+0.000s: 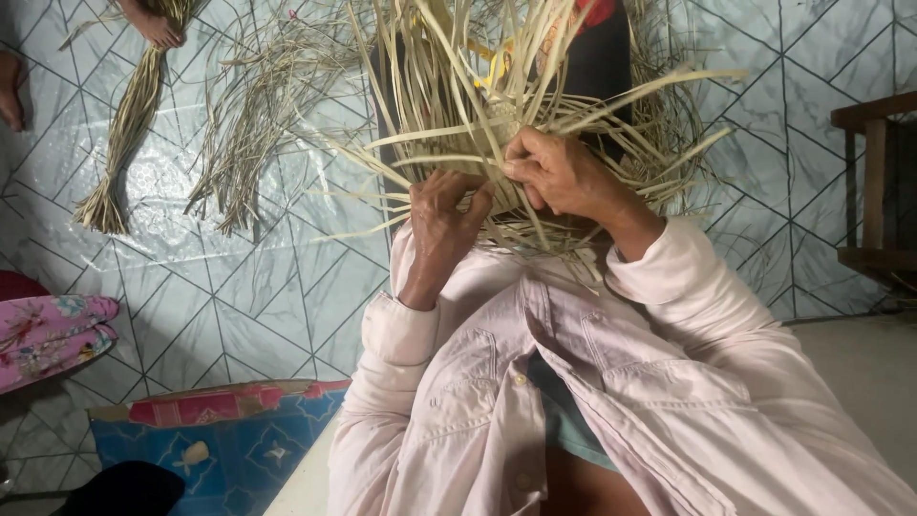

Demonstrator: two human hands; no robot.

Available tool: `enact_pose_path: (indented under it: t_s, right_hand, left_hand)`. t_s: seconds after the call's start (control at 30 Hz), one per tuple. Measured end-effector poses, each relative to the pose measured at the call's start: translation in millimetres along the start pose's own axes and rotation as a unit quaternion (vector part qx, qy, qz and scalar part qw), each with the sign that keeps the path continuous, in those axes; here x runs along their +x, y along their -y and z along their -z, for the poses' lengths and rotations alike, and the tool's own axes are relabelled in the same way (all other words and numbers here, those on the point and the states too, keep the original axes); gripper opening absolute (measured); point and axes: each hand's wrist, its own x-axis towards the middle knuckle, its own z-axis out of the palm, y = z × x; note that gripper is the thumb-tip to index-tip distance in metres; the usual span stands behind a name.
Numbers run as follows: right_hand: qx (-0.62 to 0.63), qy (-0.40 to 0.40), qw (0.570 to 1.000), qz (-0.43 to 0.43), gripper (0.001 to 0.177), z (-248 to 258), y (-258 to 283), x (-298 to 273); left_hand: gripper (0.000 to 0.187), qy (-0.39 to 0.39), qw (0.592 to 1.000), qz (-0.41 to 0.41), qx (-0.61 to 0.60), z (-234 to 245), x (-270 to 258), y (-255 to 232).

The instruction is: Weaving dried palm leaves by hand to create a structured object like a hat or basket

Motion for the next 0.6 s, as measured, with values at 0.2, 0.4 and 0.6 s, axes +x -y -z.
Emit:
enact_pose_path:
  t_s: [0.2,0.4,0.6]
  right_hand:
    - [0.147,0.03,0.989,-0.01,0.013,8,-8,-7]
    - [0.042,0.052,0.998,-0.013,0.011,16,23,-27]
    - [0.442,0.015,0.897,-0.013,0.01,29,61,-55]
  left_hand:
    - [0.012,0.015,0.998,0.025,-0.057,6,1,-4]
    - [0.014,0.036,0.997,0.044,-0.052,3,0,-5]
    - [0.015,0.036,0.997,0.051,-0.051,-4,-3,4]
